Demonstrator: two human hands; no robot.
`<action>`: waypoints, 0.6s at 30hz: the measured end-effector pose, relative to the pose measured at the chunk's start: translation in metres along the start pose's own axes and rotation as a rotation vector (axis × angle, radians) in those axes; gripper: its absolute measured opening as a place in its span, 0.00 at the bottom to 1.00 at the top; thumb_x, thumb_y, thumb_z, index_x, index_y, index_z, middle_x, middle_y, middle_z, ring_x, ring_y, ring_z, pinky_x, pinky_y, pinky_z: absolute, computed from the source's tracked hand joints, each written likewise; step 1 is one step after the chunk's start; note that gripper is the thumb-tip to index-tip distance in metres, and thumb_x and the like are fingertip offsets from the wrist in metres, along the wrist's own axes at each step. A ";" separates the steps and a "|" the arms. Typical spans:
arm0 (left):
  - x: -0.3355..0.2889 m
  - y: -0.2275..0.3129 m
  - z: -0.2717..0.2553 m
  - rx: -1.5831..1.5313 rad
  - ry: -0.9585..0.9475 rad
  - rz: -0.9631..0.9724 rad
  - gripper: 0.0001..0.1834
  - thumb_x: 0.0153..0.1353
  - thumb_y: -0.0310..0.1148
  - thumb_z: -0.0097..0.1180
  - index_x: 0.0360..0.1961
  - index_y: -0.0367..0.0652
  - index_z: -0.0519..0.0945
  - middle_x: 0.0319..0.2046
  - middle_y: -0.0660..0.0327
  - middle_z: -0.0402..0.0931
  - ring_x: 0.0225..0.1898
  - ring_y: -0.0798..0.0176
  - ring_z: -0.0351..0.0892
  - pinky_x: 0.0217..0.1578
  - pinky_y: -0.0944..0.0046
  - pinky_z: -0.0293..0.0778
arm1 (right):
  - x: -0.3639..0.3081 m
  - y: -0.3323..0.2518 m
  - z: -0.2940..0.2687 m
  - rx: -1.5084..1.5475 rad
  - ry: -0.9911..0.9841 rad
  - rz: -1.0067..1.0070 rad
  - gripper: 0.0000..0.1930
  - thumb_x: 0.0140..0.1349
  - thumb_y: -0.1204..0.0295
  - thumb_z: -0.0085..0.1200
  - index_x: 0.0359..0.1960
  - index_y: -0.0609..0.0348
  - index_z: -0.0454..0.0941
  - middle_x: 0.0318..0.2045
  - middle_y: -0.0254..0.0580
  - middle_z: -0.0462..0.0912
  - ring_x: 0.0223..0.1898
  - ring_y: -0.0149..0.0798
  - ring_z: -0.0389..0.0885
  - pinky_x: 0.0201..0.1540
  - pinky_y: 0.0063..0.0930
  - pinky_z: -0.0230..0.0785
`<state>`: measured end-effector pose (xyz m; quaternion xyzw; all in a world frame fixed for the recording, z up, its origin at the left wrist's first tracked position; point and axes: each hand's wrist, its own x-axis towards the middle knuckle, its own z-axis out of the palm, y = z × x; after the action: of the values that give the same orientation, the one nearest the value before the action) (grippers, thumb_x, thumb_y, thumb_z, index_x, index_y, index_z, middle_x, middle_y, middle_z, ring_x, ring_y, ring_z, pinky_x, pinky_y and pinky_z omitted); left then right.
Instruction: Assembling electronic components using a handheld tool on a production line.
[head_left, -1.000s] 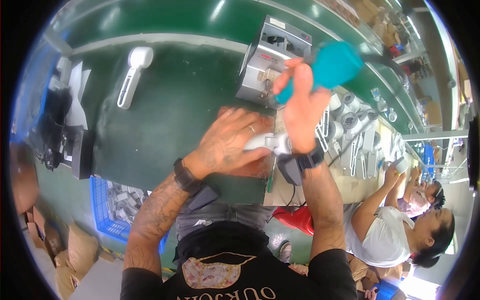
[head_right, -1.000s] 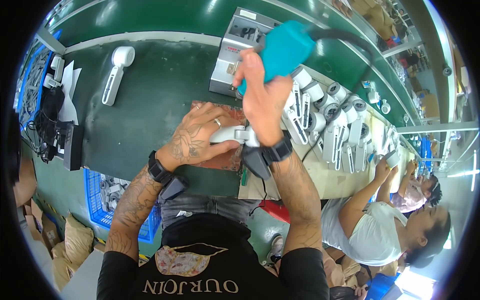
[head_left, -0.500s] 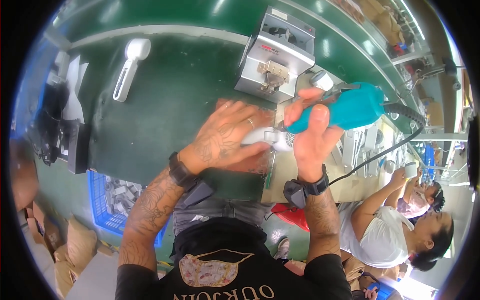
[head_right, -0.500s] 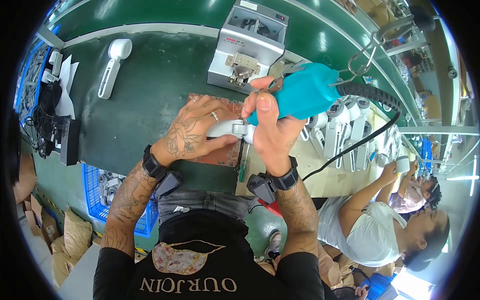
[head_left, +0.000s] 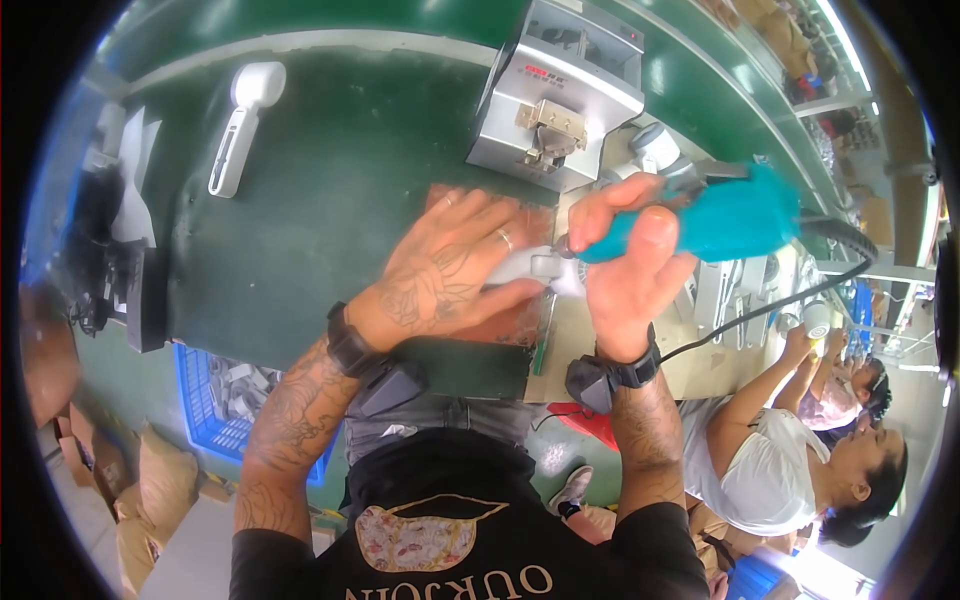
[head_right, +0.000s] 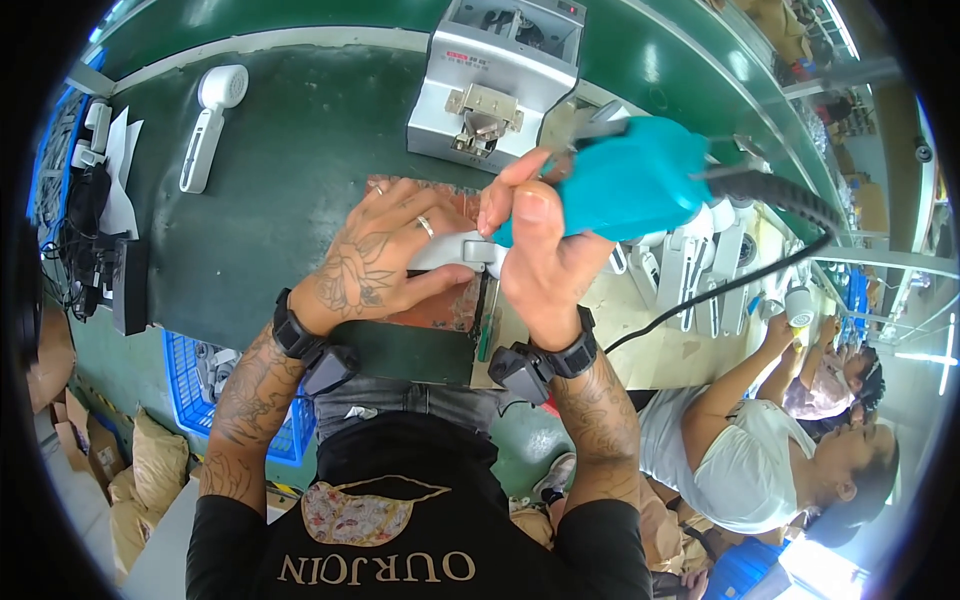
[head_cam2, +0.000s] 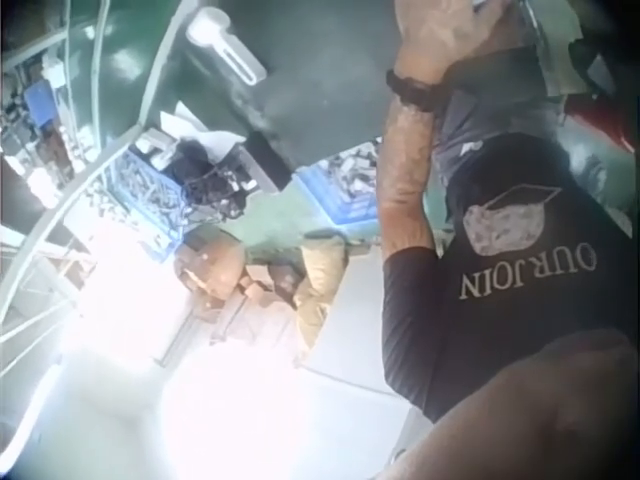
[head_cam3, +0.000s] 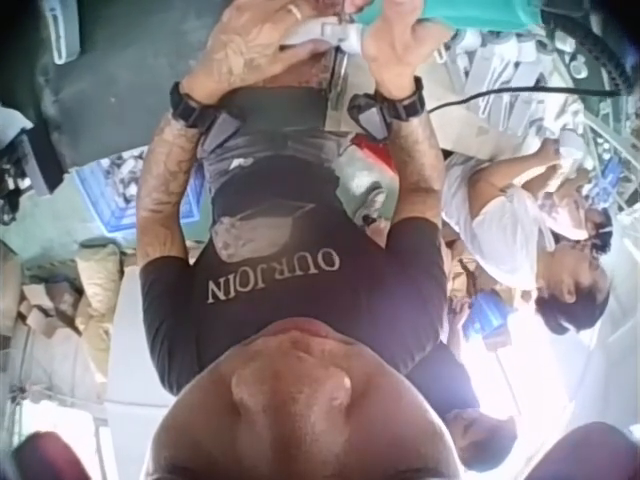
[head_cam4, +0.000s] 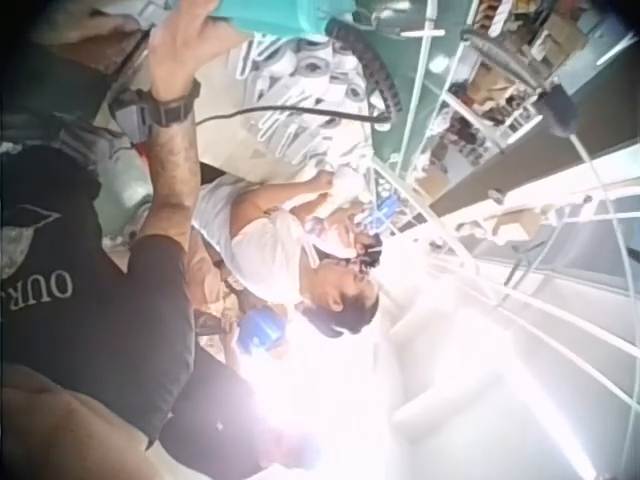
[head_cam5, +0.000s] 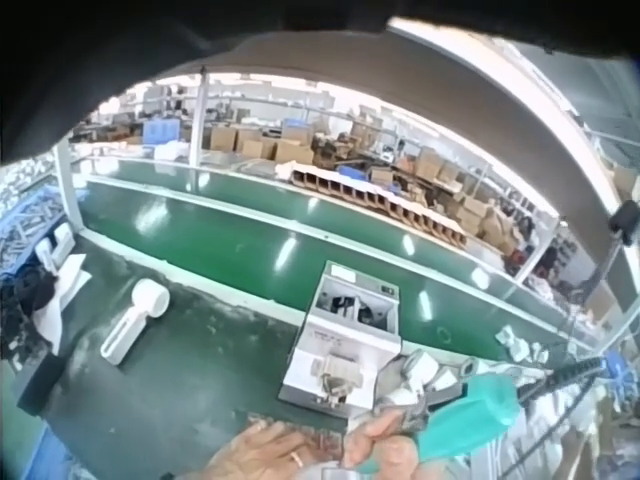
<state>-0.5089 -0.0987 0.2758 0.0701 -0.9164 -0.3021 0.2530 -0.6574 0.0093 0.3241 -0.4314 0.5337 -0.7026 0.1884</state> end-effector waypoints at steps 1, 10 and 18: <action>0.002 0.001 -0.001 0.010 0.007 0.000 0.19 0.55 0.44 0.70 0.43 0.46 0.83 0.48 0.61 0.78 0.50 0.50 0.75 0.51 0.49 0.69 | 0.000 0.000 -0.001 0.033 -0.013 -0.001 0.27 0.73 0.48 0.51 0.42 0.68 0.70 0.24 0.42 0.74 0.26 0.38 0.75 0.30 0.32 0.69; 0.002 -0.003 0.000 0.069 -0.036 0.051 0.29 0.58 0.46 0.67 0.57 0.43 0.77 0.51 0.54 0.77 0.51 0.48 0.74 0.51 0.49 0.70 | -0.001 0.011 -0.002 0.032 -0.086 -0.043 0.22 0.75 0.52 0.50 0.41 0.64 0.69 0.23 0.43 0.74 0.24 0.37 0.72 0.29 0.33 0.67; -0.002 0.000 0.001 0.023 0.010 0.014 0.20 0.57 0.43 0.68 0.48 0.45 0.82 0.49 0.60 0.78 0.49 0.51 0.75 0.50 0.51 0.71 | 0.006 0.000 0.005 -0.048 0.011 0.088 0.21 0.77 0.55 0.47 0.44 0.66 0.73 0.24 0.41 0.75 0.26 0.36 0.75 0.31 0.31 0.69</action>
<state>-0.5079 -0.0981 0.2743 0.0678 -0.9190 -0.2896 0.2587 -0.6562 0.0020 0.3264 -0.4079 0.5698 -0.6830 0.2059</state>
